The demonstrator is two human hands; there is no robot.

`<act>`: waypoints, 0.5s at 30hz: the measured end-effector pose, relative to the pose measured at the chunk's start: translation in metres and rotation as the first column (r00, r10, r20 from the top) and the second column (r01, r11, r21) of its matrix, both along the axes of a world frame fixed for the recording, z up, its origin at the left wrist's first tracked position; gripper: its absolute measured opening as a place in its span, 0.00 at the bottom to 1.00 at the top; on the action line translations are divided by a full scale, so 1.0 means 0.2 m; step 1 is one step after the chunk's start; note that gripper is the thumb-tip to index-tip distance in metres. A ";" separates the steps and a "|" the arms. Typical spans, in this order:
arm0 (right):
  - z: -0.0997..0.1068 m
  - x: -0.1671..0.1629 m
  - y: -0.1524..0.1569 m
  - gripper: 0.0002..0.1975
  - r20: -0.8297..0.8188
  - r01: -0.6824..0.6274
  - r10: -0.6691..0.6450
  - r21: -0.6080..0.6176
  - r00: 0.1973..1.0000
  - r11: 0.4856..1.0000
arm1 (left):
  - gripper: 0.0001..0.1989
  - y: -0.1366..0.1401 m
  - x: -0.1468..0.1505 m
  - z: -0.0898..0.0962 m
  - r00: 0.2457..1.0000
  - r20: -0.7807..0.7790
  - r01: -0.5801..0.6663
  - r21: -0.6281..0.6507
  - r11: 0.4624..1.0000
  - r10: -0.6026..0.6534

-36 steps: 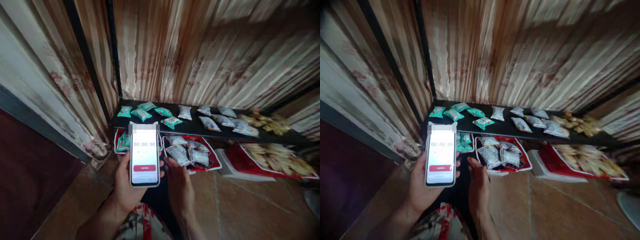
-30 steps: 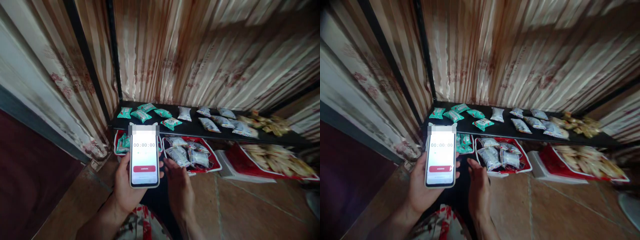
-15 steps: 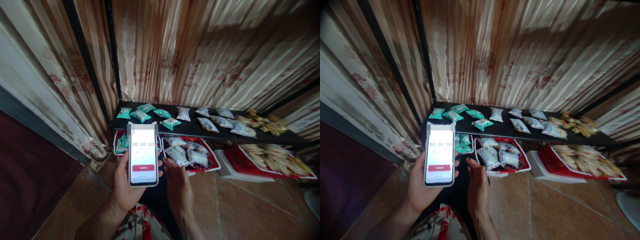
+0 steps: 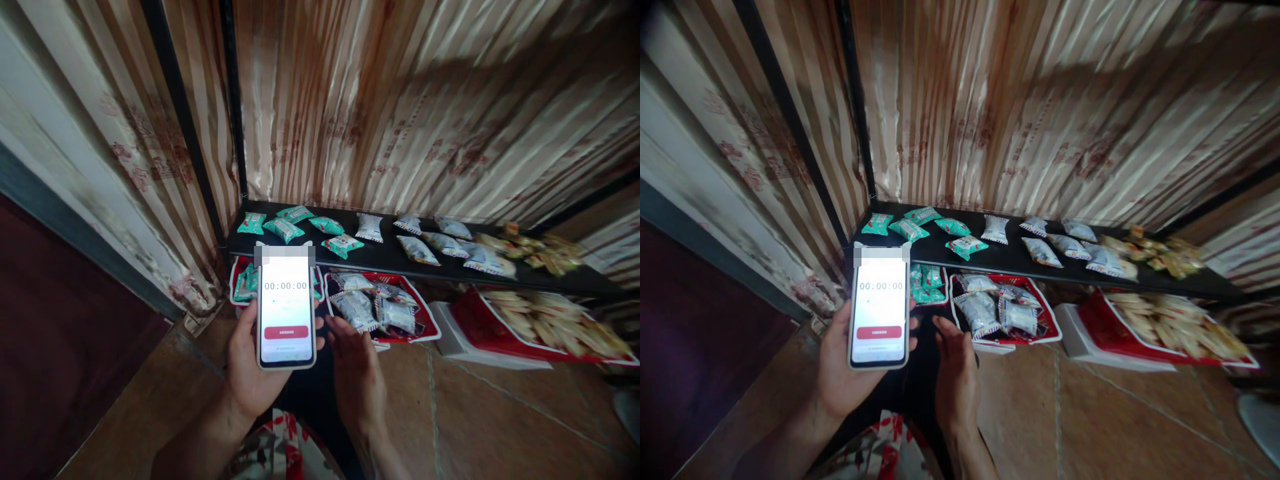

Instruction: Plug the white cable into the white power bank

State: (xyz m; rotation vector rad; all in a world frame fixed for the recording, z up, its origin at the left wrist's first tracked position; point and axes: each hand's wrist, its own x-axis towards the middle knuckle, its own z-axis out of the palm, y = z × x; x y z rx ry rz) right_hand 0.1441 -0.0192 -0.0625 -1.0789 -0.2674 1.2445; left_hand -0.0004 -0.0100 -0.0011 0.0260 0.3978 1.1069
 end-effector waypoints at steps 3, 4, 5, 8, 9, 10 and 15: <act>-0.01 0.01 -0.03 0.31 0.002 -0.024 0.024 -0.013 1.000 1.000 | 0.30 -0.03 0.00 -0.01 1.000 0.009 -0.016 0.004 1.000 0.016; -0.01 0.01 -0.04 0.31 0.004 -0.034 0.034 -0.021 0.999 0.999 | 0.30 -0.05 0.00 -0.02 1.000 0.013 -0.023 0.008 1.000 0.023; 0.00 0.01 -0.05 0.31 0.006 -0.044 0.044 -0.030 0.999 0.999 | 0.30 -0.06 -0.01 -0.02 0.999 0.018 -0.032 0.010 0.999 0.032; 0.00 0.01 -0.08 0.31 0.014 -0.074 0.074 -0.053 0.997 0.996 | 0.30 -0.10 -0.01 -0.04 0.998 0.029 -0.058 0.011 0.998 0.057; 0.00 0.01 -0.09 0.31 0.015 -0.083 0.084 -0.052 0.996 0.995 | 0.30 -0.12 -0.01 -0.04 0.997 0.030 -0.068 0.010 0.998 0.068; 0.00 0.01 -0.10 0.30 0.017 -0.091 0.092 -0.045 0.996 0.995 | 0.30 -0.13 -0.01 -0.04 0.996 0.033 -0.078 0.012 0.997 0.078; -0.01 0.03 -0.16 0.27 0.031 -0.115 0.115 0.016 0.993 0.993 | 0.29 -0.20 -0.01 -0.03 0.996 0.030 -0.082 0.040 0.996 0.081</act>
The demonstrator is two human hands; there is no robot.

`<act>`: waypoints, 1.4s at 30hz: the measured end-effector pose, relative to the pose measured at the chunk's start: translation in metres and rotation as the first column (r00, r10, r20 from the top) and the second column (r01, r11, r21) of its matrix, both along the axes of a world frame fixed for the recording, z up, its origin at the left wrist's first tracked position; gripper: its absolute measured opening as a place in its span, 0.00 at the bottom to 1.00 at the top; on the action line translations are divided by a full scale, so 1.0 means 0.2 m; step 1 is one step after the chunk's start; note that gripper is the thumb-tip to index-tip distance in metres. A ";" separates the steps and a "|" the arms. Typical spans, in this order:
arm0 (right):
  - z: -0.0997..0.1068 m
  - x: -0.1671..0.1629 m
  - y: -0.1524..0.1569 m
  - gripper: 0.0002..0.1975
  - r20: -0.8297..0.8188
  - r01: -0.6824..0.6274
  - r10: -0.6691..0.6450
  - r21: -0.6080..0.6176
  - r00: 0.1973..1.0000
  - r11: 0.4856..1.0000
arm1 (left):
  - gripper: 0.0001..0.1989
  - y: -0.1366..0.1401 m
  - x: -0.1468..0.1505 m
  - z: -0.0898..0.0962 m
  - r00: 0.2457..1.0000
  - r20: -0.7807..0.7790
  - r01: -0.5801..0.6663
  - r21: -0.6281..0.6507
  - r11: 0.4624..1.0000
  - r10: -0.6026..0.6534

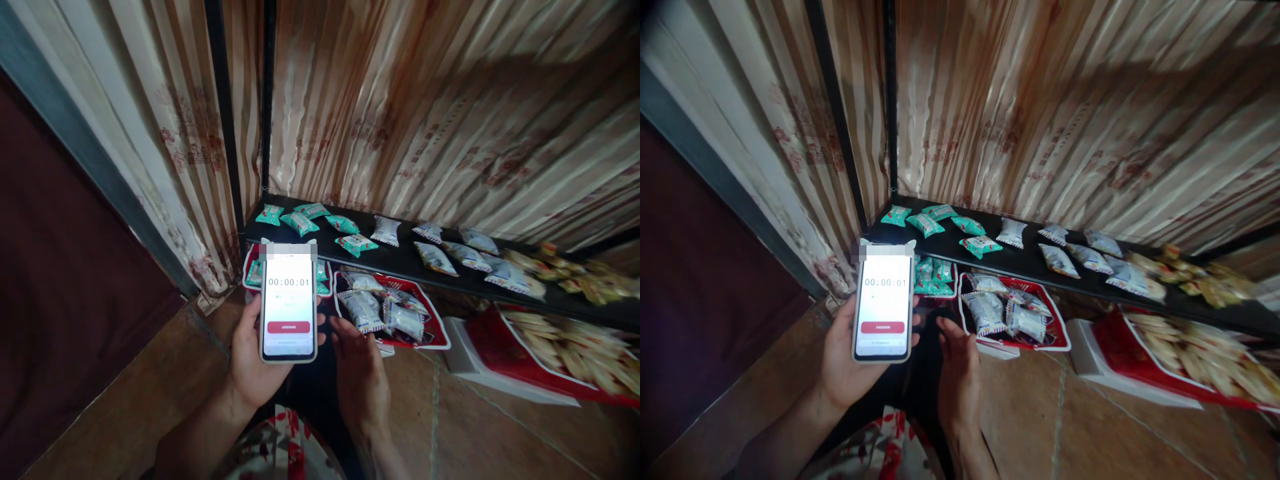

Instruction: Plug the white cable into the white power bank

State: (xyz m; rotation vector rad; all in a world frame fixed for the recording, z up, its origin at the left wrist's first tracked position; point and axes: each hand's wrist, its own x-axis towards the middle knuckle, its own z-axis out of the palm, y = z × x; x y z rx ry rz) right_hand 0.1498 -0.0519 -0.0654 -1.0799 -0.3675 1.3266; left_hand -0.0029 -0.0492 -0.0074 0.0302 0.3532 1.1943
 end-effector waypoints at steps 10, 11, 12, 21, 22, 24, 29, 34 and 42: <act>0.03 0.07 -0.09 0.27 0.003 0.068 -0.069 0.019 0.998 0.997 | 0.29 -0.06 0.06 0.04 0.999 0.005 0.047 0.041 0.998 -0.048; 0.04 0.08 -0.09 0.27 0.004 0.073 -0.073 0.023 0.997 0.997 | 0.29 -0.07 0.06 0.04 0.999 0.009 0.053 0.042 0.998 -0.053; 0.04 0.08 -0.09 0.27 0.002 0.077 -0.077 0.029 0.997 0.997 | 0.29 -0.07 0.07 0.04 0.998 0.012 0.056 0.047 0.997 -0.056; 0.02 0.08 -0.10 0.24 0.005 0.059 -0.060 0.037 0.998 0.998 | 0.29 -0.08 0.08 0.07 0.999 -0.016 0.048 0.077 0.996 -0.047; 0.02 0.08 -0.10 0.24 0.006 0.054 -0.054 0.042 0.999 0.998 | 0.29 -0.08 0.08 0.07 0.999 -0.023 0.044 0.071 0.996 -0.043; 0.02 0.08 -0.10 0.24 0.017 0.041 -0.042 0.060 0.999 0.997 | 0.29 -0.08 0.08 0.08 0.999 -0.033 0.045 0.060 0.997 -0.043; 0.00 0.09 -0.10 0.24 0.035 0.052 -0.054 0.060 0.998 0.997 | 0.29 -0.07 0.09 0.08 0.998 -0.036 0.061 0.047 0.997 -0.060; 0.01 0.11 -0.10 0.26 0.018 0.077 -0.078 0.035 0.997 0.996 | 0.29 -0.06 0.11 0.08 0.996 -0.022 0.082 0.051 0.995 -0.081; 0.02 0.08 -0.08 0.28 0.056 0.051 -0.053 0.028 0.997 0.998 | 0.28 -0.05 0.09 0.05 0.996 -0.028 0.085 0.047 0.995 -0.084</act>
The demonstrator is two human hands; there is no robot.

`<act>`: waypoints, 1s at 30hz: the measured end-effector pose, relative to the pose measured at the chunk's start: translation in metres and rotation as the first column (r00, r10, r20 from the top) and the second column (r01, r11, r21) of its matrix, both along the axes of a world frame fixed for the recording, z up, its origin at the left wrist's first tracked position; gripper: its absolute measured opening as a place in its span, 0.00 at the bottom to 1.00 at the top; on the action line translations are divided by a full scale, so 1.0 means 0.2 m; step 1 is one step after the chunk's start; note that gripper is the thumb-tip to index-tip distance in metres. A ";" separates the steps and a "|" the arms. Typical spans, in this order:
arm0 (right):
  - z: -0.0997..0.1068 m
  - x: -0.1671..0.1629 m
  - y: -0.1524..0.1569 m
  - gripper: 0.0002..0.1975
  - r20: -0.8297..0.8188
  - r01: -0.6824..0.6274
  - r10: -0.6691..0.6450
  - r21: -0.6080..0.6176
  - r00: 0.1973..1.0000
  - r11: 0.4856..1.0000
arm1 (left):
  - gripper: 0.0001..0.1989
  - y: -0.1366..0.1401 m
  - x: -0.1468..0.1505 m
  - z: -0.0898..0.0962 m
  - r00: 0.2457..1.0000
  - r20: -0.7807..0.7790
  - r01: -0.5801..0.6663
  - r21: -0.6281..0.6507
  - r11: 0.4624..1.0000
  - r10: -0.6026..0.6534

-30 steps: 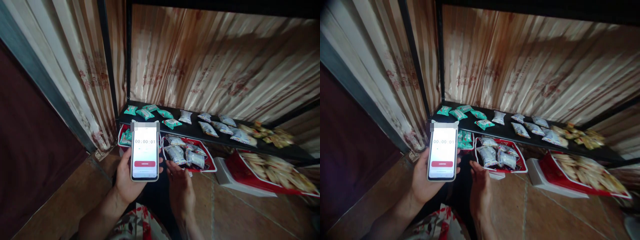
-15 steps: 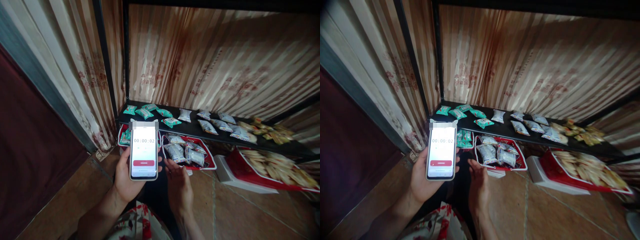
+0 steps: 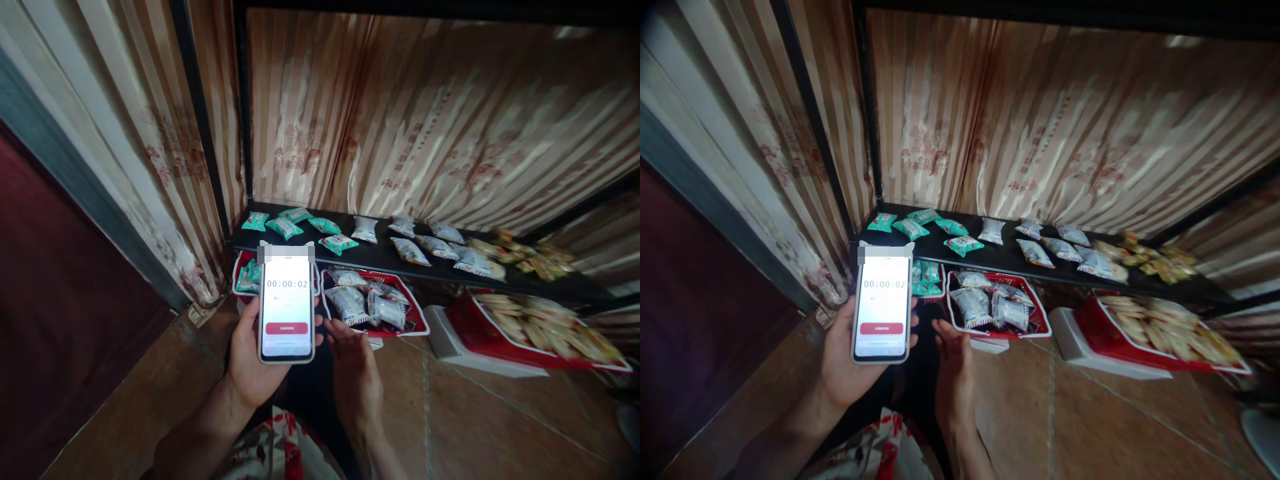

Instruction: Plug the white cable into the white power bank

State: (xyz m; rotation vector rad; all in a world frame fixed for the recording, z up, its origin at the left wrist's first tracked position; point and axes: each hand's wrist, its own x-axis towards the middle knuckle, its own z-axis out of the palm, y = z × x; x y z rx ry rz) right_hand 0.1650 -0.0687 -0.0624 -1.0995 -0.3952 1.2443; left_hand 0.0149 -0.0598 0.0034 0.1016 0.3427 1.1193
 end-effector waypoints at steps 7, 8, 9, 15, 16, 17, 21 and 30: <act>-0.02 0.01 0.04 0.27 0.010 0.024 -0.023 -0.015 1.000 1.000 | 0.29 0.06 0.00 -0.01 1.000 0.014 -0.007 0.002 1.000 0.007; -0.02 0.01 0.05 0.27 0.004 0.023 -0.023 -0.016 1.000 1.000 | 0.29 0.06 0.00 -0.01 1.000 0.015 -0.002 -0.002 1.000 0.002; -0.02 0.01 0.06 0.28 -0.003 0.024 -0.024 -0.017 1.000 1.000 | 0.29 0.07 0.00 -0.01 1.000 0.018 0.001 -0.005 1.000 -0.001; -0.01 -0.02 0.09 0.28 -0.024 0.042 -0.042 0.001 0.999 0.999 | 0.29 0.11 0.00 -0.02 1.000 0.014 0.019 -0.035 0.999 -0.018; -0.01 -0.02 0.10 0.28 -0.030 0.041 -0.041 0.005 0.999 0.999 | 0.28 0.12 0.00 -0.02 1.000 0.006 0.023 -0.039 0.999 -0.023; -0.01 -0.02 0.11 0.29 -0.037 0.046 -0.046 0.004 0.998 0.999 | 0.28 0.13 0.00 -0.02 1.000 -0.004 0.028 -0.043 0.999 -0.028; -0.03 -0.01 0.13 0.31 -0.019 0.058 -0.058 0.024 0.998 0.998 | 0.28 0.18 0.00 0.00 0.998 -0.031 0.044 -0.045 0.998 -0.046; -0.04 -0.02 0.20 0.24 0.580 -0.267 -0.026 0.414 0.814 0.870 | 0.26 0.32 -0.01 0.10 0.996 0.029 0.087 -0.016 0.996 -0.087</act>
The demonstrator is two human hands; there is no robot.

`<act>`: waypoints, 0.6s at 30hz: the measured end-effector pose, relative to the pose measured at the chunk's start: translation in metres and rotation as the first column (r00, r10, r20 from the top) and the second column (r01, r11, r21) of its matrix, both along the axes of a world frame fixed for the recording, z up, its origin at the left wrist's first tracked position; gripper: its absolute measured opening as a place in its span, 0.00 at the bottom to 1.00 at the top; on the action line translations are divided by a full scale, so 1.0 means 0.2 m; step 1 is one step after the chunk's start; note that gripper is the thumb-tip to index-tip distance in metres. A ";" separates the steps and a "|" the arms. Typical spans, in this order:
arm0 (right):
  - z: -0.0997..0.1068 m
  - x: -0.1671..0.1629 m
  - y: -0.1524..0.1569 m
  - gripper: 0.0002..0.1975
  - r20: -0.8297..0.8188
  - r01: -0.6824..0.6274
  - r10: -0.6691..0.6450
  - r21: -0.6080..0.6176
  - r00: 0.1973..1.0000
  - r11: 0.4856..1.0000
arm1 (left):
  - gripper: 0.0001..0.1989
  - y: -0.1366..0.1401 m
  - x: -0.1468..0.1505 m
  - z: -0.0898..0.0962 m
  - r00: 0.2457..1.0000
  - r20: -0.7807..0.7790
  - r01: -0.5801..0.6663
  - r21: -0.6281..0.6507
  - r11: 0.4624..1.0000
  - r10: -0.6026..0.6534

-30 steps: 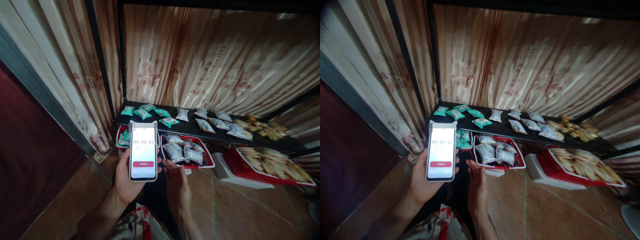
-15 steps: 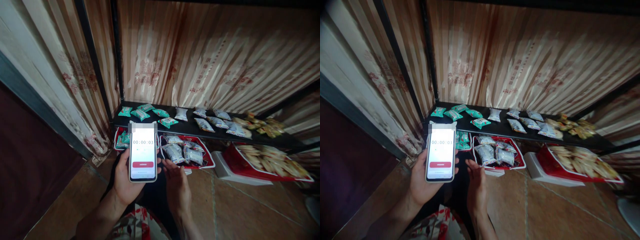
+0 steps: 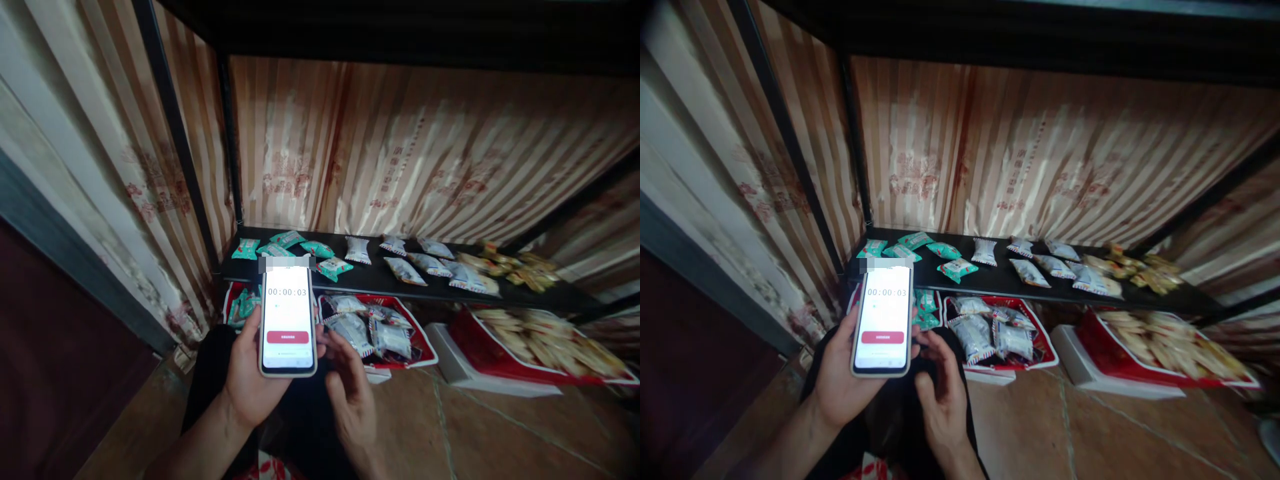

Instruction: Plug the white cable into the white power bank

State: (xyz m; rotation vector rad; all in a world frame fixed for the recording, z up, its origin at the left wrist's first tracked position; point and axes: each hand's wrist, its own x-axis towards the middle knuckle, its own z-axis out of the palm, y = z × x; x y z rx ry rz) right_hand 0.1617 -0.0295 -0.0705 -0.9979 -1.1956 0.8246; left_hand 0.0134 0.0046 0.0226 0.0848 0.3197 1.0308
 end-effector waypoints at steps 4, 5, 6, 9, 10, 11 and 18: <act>0.02 -0.01 0.13 0.37 0.274 -0.106 0.065 0.140 0.959 0.984 | 0.26 0.07 -0.03 0.06 0.999 0.042 -0.009 0.039 0.999 0.007; 0.02 -0.01 0.16 0.37 0.328 -0.112 0.056 0.155 0.943 0.981 | 0.26 0.09 -0.04 0.08 0.999 0.044 -0.017 0.047 0.999 0.015; 0.04 -0.01 0.19 0.37 0.374 -0.113 0.040 0.177 0.927 0.978 | 0.26 0.11 -0.05 0.09 0.999 0.042 -0.025 0.054 0.998 0.022; 0.10 -0.02 0.28 0.35 0.466 -0.087 -0.044 0.257 0.884 0.962 | 0.25 0.17 -0.06 0.14 0.999 0.039 -0.031 0.096 0.995 0.028; 0.13 -0.02 0.31 0.34 0.484 -0.073 -0.077 0.283 0.871 0.956 | 0.25 0.19 -0.06 0.16 0.999 0.045 -0.029 0.118 0.993 0.024; 0.16 -0.02 0.33 0.33 0.495 -0.059 -0.107 0.308 0.862 0.950 | 0.25 0.21 -0.05 0.18 0.998 0.058 -0.023 0.144 0.989 0.015; 0.40 -0.01 0.46 0.31 0.471 -0.033 -0.178 0.406 0.864 0.913 | 0.24 0.30 -0.03 0.35 1.000 0.027 -0.006 0.260 0.966 -0.001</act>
